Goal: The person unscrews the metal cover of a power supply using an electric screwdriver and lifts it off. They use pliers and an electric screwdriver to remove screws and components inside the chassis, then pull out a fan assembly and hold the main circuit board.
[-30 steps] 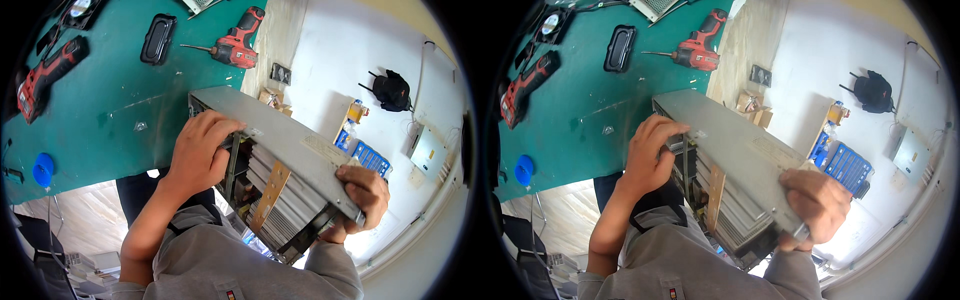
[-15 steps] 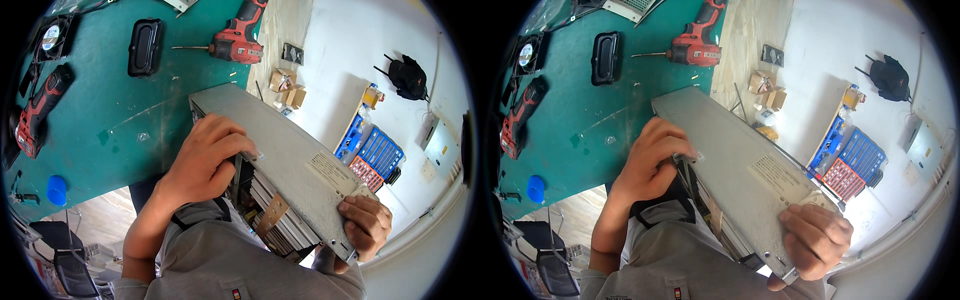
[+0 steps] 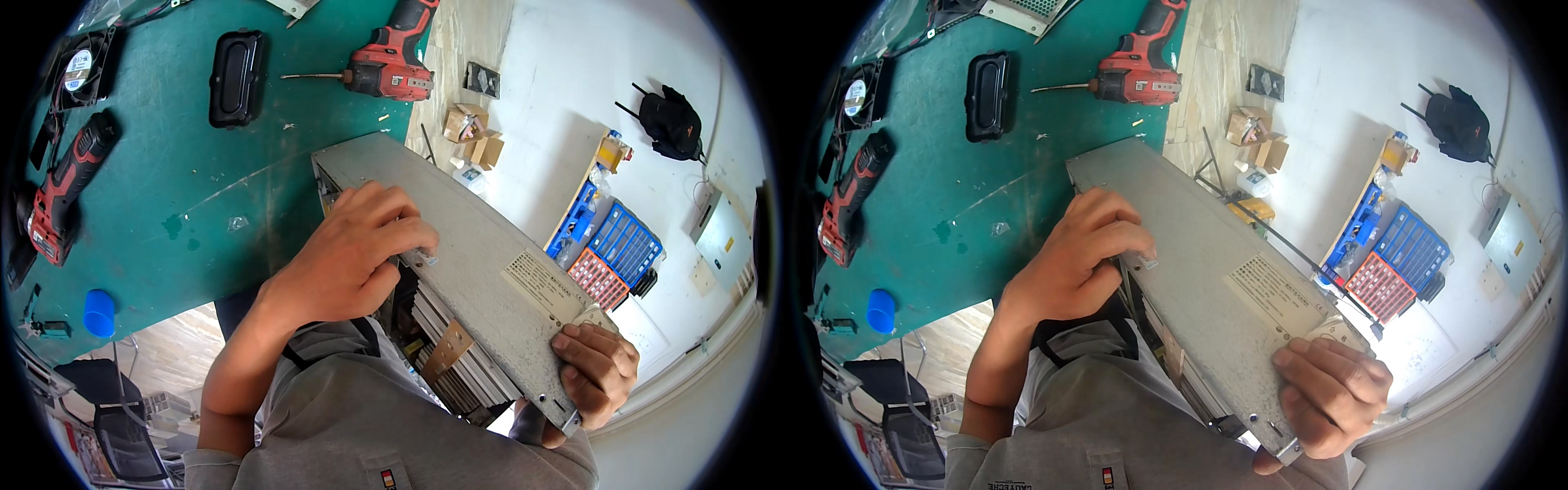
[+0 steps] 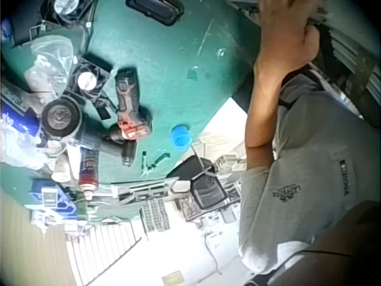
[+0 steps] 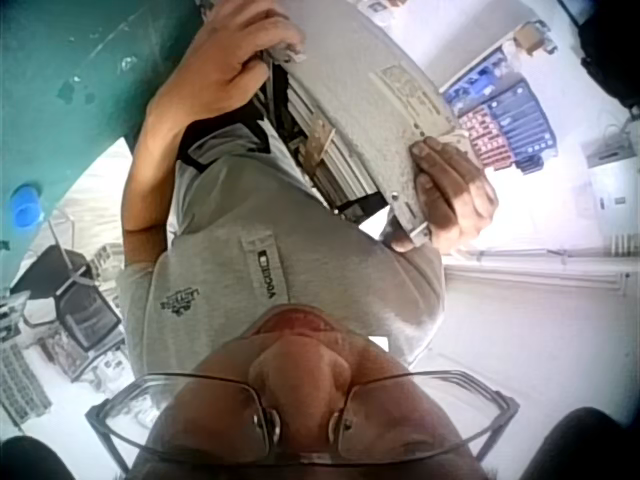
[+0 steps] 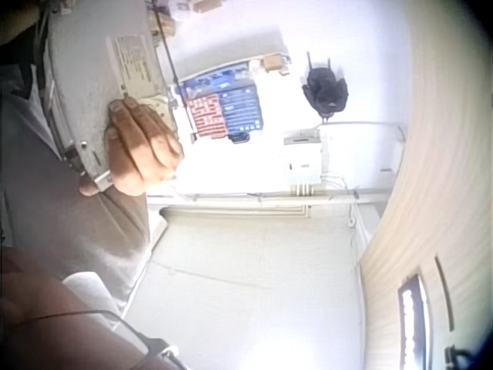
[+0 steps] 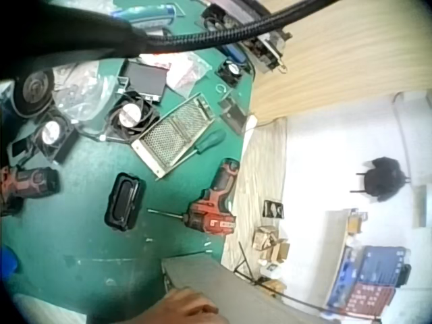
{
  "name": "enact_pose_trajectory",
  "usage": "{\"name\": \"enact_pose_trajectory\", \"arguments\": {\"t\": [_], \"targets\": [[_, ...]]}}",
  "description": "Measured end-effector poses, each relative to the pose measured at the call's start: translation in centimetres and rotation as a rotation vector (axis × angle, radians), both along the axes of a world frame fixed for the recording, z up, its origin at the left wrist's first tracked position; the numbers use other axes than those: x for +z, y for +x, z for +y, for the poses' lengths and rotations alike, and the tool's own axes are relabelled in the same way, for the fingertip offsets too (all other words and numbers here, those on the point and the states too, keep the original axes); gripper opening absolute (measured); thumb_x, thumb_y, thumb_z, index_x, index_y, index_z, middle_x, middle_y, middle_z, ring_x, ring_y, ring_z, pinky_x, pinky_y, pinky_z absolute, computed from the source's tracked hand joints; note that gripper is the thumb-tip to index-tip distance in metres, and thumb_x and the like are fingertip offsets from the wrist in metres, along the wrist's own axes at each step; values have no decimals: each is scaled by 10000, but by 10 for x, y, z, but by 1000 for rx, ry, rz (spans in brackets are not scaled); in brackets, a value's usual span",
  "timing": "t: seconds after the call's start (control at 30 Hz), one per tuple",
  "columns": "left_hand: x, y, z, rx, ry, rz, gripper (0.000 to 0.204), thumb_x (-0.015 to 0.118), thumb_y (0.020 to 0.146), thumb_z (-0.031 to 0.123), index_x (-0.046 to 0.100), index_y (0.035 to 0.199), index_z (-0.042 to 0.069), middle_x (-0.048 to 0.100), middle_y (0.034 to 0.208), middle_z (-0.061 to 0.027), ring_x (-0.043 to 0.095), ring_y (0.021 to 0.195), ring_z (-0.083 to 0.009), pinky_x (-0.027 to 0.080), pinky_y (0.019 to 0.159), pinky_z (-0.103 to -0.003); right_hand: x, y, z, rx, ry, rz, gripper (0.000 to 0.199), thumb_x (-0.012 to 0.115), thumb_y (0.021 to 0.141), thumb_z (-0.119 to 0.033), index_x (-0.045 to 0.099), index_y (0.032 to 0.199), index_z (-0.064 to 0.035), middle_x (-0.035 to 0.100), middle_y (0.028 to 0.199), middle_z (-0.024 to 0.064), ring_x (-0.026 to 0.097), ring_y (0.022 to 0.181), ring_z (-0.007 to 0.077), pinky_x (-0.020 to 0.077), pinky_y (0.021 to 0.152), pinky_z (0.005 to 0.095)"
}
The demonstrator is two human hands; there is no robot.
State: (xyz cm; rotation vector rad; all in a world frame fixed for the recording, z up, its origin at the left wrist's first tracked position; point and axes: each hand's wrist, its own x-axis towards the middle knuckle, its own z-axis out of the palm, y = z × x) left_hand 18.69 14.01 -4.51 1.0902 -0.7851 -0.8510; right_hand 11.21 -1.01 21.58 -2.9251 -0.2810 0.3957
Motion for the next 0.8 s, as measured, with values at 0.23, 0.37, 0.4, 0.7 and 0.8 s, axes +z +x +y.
{"name": "enact_pose_trajectory", "arguments": {"t": [0.23,0.37,0.4,0.7,0.8], "targets": [[4,2,-1,5,4,18,364,474,603,-13,595,930,93,509,928,-102,462,882,-303,366,820,-388,1,2,-4,33,14,14,651,380,910,-693,469,754,-67,679,788,144,661,692,234,556,583,302],[8,1,-3,-22,18,-18,334,472,598,-26,567,898,84,502,906,-105,454,876,-310,362,812,-390,-1,-1,-6,53,29,-21,646,387,913,-685,475,762,-63,679,783,149,659,682,236,555,569,300],[9,3,-3,-42,27,-27,328,478,612,-28,559,909,84,489,911,-104,448,886,-316,361,811,-403,-1,-1,-6,50,27,-20,644,390,914,-682,476,763,-63,679,783,150,659,680,236,557,567,301],[8,3,-2,-35,77,-21,299,440,592,-73,508,857,46,494,904,-118,449,899,-323,363,833,-389,-4,1,-4,33,19,-60,637,402,919,-668,488,768,-55,675,775,153,662,658,230,569,551,307],[5,7,14,-54,83,63,313,434,584,-82,506,866,33,511,946,-121,462,922,-321,374,864,-364,-4,-2,-3,25,17,-85,631,412,922,-657,490,761,-52,673,770,152,666,656,232,563,542,302]]}}
